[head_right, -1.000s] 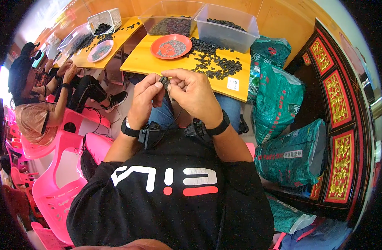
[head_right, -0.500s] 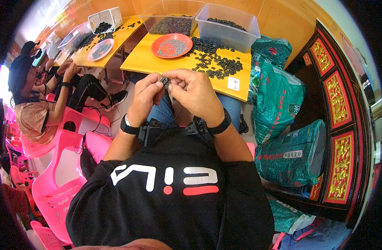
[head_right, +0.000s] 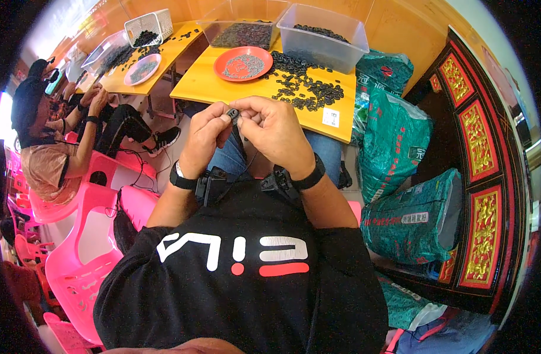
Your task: Assembling small electrical connectors by inserting internal pins into black plastic housings.
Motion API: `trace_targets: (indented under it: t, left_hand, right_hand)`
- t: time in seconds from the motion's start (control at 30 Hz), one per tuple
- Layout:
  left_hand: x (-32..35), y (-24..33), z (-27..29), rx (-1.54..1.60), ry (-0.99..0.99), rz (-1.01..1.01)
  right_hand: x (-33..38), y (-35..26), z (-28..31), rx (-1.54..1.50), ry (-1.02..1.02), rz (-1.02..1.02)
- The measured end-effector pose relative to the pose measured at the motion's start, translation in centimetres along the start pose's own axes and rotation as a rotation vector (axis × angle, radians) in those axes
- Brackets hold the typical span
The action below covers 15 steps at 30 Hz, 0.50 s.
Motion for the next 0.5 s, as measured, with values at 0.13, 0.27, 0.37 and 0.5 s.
trace_targets:
  t: [0.13, 0.27, 0.37, 0.5]
  left_hand:
    - [-0.1, 0.0, -0.03, -0.024, -0.011, -0.003]
    - [-0.1, 0.15, -0.09, -0.045, -0.013, -0.004]
    - [-0.14, 0.26, -0.21, -0.058, -0.012, -0.017]
    - [-0.13, 0.27, -0.21, -0.074, -0.021, -0.021]
  right_hand:
    - [-0.06, -0.06, 0.03, 0.016, 0.005, -0.001]
    - [-0.04, 0.19, -0.1, -0.037, -0.011, -0.012]
    - [-0.13, 0.42, -0.19, -0.056, 0.003, -0.031]
    - [-0.15, 0.61, -0.14, -0.096, 0.013, -0.045]
Point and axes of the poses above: each hand's wrist, its own x-axis away from the middle knuckle, its own z-axis out of the back of the hand, y = z × x, the point moved 10 cm from there along -x, towards the middle knuckle, and after that the axes turned 12 degrees about x, right-handed, at the moved point
